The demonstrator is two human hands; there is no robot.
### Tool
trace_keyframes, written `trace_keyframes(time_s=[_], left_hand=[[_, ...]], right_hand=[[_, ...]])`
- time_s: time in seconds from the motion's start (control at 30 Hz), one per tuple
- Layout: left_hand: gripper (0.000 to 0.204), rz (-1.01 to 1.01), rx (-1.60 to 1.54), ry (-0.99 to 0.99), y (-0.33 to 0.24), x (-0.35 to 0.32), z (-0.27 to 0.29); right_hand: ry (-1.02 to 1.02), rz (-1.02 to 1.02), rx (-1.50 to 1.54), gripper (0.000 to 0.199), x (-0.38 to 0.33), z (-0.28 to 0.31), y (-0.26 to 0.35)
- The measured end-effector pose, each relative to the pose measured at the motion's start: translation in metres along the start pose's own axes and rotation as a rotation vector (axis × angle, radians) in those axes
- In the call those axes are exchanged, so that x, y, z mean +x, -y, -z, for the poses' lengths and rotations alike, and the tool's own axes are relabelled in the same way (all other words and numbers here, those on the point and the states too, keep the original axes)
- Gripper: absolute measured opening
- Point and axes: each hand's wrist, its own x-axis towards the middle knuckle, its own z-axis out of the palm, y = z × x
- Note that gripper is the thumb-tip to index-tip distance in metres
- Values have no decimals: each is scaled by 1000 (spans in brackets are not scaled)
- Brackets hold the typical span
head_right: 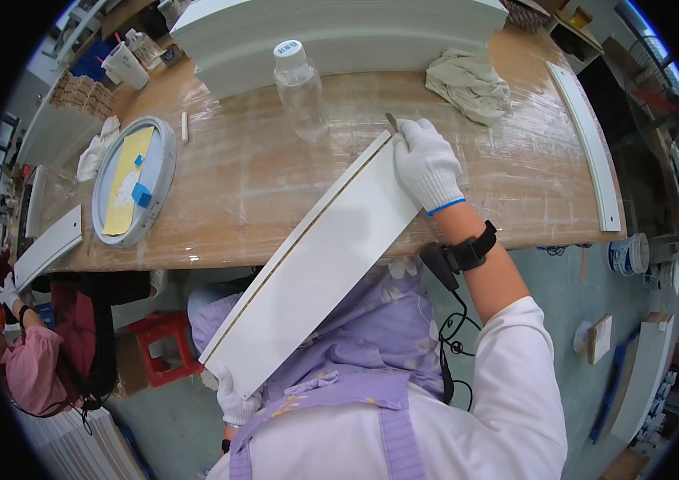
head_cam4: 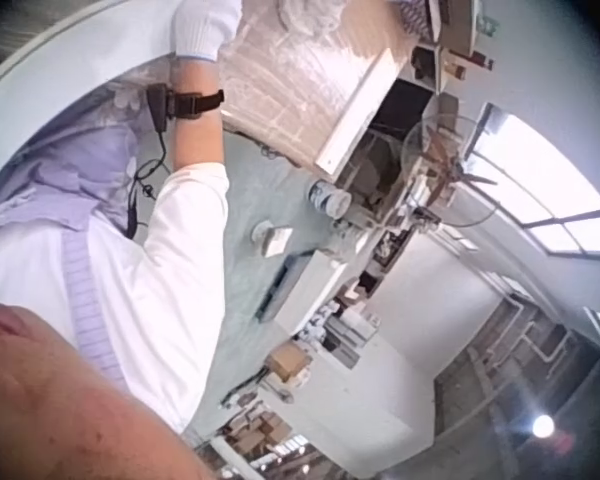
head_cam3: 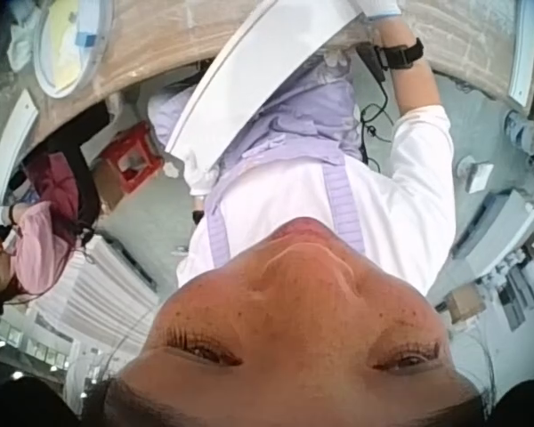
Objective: Cleaning, scraping, and prepping white furniture panels at a workbench in a factory.
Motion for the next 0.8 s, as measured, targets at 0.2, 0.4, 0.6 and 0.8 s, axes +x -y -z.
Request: trace_keyframes(time_s=[0.2,0.4,0.6,0.8], left_hand=[[51,-19,19,-73,2,-2,-3],[53,-29,17,-77,2,-1,-5],[53,-46,11,-21,4,-1,-4],[55,-71,-14,-123,4,-3,-11]], right_hand=[[12,-5,-70,27,4,-5,-11],[-55,99,-201,26,-18,0,16],[-21,668,-406,25,-112,-67,96],[741,854,409,26,-188,-48,212]])
